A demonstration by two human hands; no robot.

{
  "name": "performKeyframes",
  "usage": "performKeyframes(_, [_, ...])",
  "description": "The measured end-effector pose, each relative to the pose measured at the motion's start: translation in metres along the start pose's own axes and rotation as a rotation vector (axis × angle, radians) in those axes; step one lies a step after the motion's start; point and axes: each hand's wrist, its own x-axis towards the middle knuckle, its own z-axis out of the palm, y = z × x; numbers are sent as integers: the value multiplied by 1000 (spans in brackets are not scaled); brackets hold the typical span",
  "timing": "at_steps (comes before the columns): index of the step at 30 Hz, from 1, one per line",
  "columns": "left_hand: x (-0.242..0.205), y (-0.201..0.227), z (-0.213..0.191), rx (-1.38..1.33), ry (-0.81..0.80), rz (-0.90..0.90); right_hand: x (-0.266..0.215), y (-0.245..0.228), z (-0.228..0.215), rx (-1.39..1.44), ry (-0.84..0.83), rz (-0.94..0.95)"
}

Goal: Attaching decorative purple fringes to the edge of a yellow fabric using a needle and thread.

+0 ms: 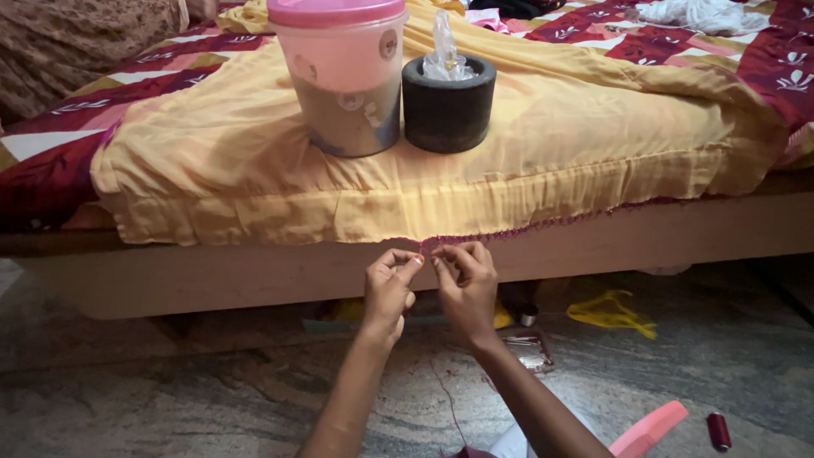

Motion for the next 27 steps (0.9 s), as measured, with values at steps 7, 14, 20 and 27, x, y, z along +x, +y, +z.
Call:
performKeyframes(7, [2, 6, 3, 30, -2, 30, 3, -4, -1, -149, -11, -204])
performKeyframes(14, [9, 19, 11, 419, -79, 324, 24, 5, -8, -467, -154, -944])
performKeyframes(20, [8, 49, 16, 969, 37, 314, 29, 4, -13, -506, -429, -837])
performKeyframes(27, [10, 47, 14, 773, 57, 478, 40, 16, -2, -54, -340, -266])
